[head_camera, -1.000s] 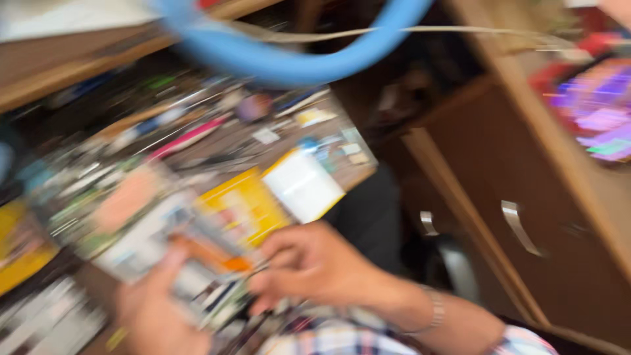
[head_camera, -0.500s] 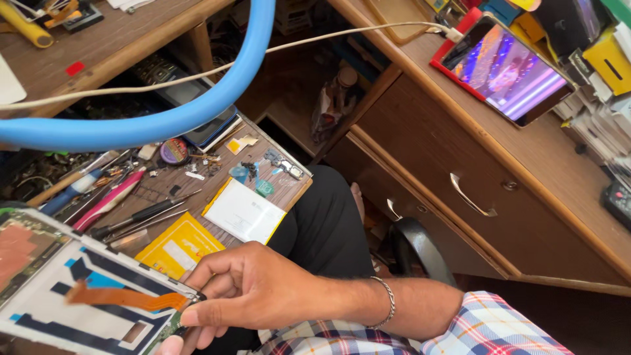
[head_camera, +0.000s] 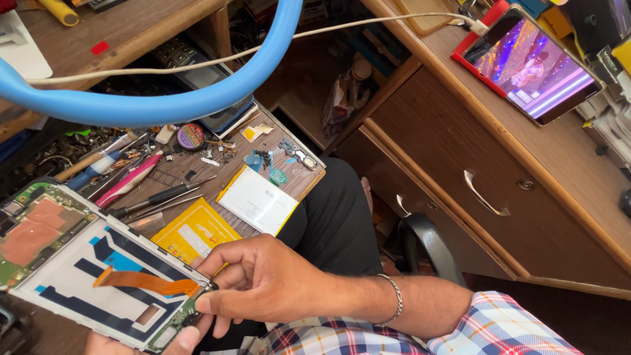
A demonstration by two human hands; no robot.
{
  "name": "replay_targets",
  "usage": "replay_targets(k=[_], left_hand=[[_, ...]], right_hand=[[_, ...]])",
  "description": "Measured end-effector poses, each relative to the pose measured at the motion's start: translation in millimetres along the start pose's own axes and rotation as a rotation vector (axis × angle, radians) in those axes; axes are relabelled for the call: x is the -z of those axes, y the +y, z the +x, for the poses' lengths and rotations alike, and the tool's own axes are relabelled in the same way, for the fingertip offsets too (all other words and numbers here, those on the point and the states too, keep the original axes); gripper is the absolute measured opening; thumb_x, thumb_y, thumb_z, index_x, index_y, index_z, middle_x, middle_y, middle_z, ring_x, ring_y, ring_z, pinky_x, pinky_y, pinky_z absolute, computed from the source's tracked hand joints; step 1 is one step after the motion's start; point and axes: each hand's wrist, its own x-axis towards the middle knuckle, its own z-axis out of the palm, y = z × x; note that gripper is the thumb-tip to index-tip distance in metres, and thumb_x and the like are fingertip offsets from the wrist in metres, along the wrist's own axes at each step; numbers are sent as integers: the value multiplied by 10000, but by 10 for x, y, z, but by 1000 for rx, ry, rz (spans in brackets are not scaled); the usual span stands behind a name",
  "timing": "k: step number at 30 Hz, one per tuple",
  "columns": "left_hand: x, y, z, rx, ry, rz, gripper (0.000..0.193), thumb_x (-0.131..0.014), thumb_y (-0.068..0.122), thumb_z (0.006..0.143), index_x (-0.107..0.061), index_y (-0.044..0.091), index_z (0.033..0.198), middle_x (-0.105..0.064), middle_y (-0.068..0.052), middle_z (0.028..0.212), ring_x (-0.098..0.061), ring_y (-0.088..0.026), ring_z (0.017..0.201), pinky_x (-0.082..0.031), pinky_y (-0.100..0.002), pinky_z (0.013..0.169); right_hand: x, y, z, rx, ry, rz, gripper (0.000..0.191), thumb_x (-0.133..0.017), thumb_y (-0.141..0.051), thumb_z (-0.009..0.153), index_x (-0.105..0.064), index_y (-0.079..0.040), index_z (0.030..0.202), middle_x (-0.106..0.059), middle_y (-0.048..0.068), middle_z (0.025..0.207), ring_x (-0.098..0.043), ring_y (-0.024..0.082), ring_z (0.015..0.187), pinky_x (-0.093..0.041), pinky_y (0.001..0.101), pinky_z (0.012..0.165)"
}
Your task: The person handles a disassembled smartphone, peeling off protective films from the internal frame and ribbon cables. They carefully align and press down the components while seated at a cluttered workbench.
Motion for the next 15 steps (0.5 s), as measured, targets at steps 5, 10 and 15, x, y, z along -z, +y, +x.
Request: replay_targets(k=[5, 10, 15], left_hand=[[-109, 273, 9, -47, -79, -307, 644, -754, 2, 821, -489, -47, 1405, -756, -190, 1093, -755, -209, 975, -627, -378, 846], [-284, 736, -70, -167, -51, -231, 443, -722, 36, 860, -582, -37, 1274, -743, -111, 1085, -705, -177, 1013, -564, -348, 935], [-324, 1079, -220, -53, -59, -611, 577, -664, 69, 944, -407, -17, 1453, -635, -126, 1302, -639, -210, 1192, -548, -419, 1042]], right_hand=[[-28, -25, -1, -26, 16, -46, 411, -675, -104, 1061, -544, 160, 1348, -746, 139, 988, -715, 122, 795, -533, 203, 649], [-5, -47, 20, -91, 121, -168, 364, -682, -112, 975, -561, 80, 1259, -769, 123, 909, -745, 136, 712, -575, 219, 598], [35, -21, 116, -96, 224, -206, 251, -683, -66, 901, -655, 82, 1102, -796, 152, 774, -731, 169, 579, -602, 280, 546]])
